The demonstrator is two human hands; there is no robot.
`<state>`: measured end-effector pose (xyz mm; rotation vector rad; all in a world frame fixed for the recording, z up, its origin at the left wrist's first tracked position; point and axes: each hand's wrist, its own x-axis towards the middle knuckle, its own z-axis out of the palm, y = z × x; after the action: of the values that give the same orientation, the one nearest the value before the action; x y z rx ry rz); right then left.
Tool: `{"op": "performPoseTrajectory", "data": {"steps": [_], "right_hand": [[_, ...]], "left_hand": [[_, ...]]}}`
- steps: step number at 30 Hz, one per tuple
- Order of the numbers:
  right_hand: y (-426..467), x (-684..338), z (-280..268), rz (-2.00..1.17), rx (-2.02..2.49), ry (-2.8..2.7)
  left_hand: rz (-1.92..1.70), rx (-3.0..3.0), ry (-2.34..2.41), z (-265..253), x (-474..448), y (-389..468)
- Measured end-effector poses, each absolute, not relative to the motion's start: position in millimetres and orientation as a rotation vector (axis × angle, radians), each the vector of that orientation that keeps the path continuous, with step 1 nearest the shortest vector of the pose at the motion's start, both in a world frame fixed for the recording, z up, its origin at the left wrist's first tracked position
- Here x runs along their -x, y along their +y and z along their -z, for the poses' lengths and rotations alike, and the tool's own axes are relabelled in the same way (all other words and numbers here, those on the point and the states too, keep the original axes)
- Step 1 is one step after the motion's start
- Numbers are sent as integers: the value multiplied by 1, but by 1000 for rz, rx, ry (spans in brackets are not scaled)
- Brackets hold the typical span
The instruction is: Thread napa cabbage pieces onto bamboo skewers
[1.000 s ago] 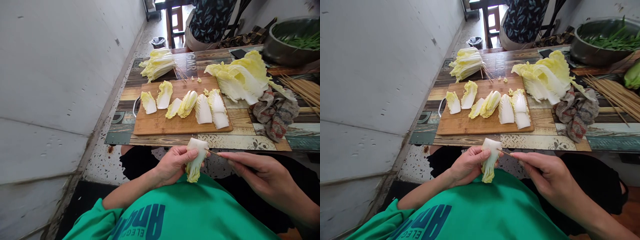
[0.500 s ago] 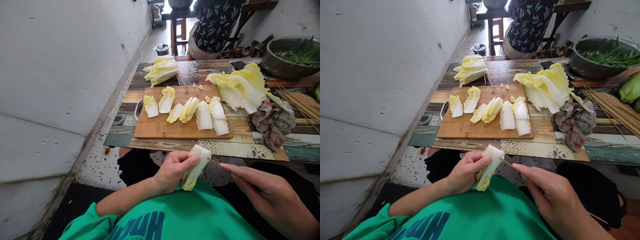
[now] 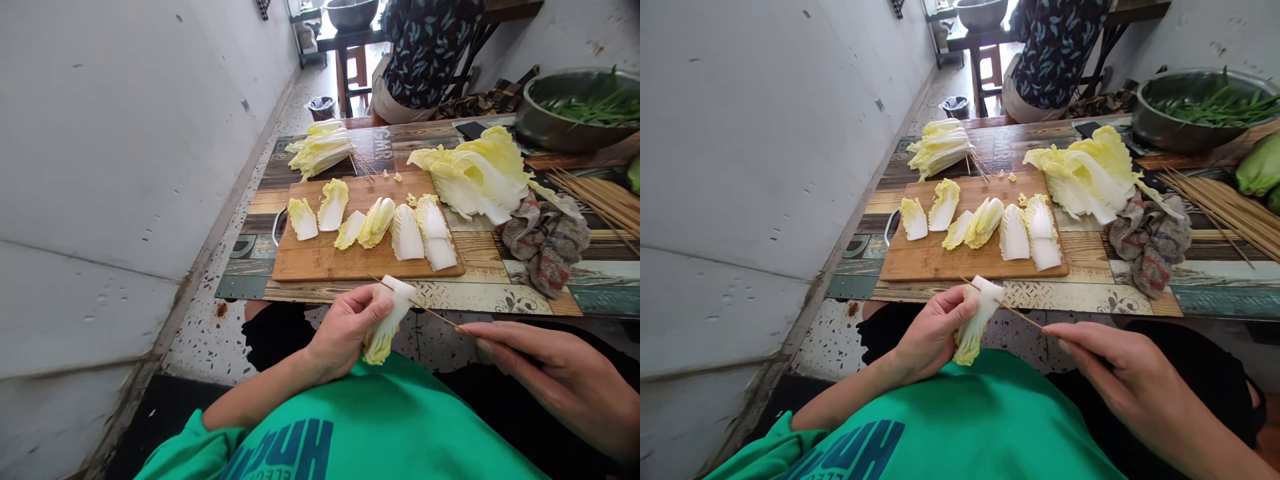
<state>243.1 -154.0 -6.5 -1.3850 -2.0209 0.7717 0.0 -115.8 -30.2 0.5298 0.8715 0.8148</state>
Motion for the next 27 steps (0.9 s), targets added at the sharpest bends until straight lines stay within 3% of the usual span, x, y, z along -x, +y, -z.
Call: {"op": "performPoseTrajectory", "data": {"steps": [4,12,16,20,27], "right_hand": [[-156,-239,12,-675,1369,-1988],[-147,-216,11,-794,1314,-1987],[-144,-230,20,-740,1409,-1883],[-145,-247,31,-599,1539,-1767],[-153,-247,42,-614,1607,-1671]], "left_hand": [[-819,-567,863,31,-1,-115],[-636,-860,895,33,-9,-122],[-685,-1255,920,19,3,-100],[-876,-1891,1328,19,18,-60],[-367,-2465,1643,44,17,1]]}}
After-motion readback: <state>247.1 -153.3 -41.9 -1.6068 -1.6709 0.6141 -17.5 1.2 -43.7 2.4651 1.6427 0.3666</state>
